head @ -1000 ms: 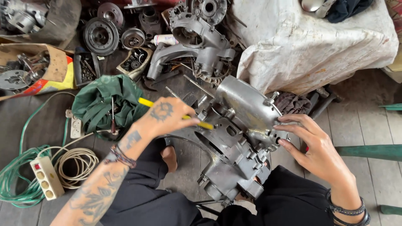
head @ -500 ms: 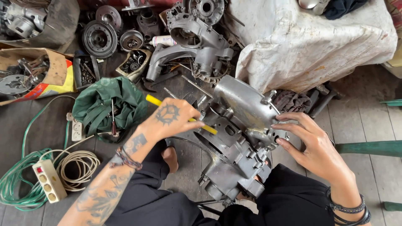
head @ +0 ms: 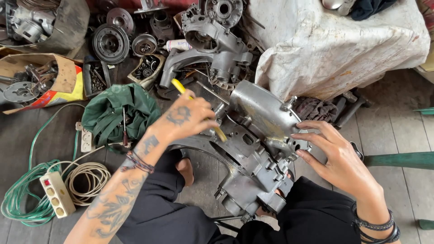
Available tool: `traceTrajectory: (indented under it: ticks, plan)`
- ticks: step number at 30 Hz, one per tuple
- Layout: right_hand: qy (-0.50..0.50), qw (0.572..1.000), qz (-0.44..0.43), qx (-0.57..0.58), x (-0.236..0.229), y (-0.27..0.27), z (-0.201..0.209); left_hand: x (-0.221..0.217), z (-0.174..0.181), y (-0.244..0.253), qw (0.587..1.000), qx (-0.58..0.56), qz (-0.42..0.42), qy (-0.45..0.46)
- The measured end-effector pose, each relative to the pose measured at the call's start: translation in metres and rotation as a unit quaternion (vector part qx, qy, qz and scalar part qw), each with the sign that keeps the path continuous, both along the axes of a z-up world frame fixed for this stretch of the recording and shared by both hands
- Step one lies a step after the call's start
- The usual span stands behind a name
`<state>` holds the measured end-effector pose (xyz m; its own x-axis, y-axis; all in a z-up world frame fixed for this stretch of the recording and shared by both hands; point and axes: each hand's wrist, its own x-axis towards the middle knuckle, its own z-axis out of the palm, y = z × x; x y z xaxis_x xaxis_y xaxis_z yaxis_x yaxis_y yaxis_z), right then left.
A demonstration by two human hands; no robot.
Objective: The person sits on the floor and uses a yellow-handled brush to scrub the surfaces of a disassembled engine casing. The person rotates the casing to access different areas while surrounded by other mechanical parts.
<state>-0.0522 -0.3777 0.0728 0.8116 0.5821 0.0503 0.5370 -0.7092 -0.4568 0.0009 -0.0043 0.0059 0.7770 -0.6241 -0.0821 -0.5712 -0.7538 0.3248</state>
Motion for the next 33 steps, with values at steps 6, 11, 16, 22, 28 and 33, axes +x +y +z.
traceTrajectory:
  ticks: [6,11,16,22,28,33]
  plan:
    - [-0.002,1.0,-0.002,-0.006,-0.001,0.0,0.001,0.01,-0.009,0.004,0.998,0.031,0.057,0.022]
    - [0.011,1.0,-0.007,-0.016,-0.002,-0.002,0.003,0.004,-0.023,0.023,0.987,0.098,0.098,-0.082]
    - [0.015,1.0,-0.001,-0.01,-0.003,-0.003,0.002,-0.009,0.004,0.011,0.984,-0.08,0.149,0.05]
    - [0.018,1.0,0.007,0.0,-0.001,-0.004,0.0,-0.013,-0.025,-0.013,0.995,-0.093,0.02,-0.004]
    - [0.019,1.0,0.0,-0.007,-0.001,-0.005,-0.002,-0.02,-0.001,-0.012,0.999,-0.026,0.003,-0.046]
    - [-0.001,1.0,0.004,-0.003,-0.001,-0.001,-0.001,-0.017,-0.027,-0.032,0.99,-0.016,-0.026,-0.136]
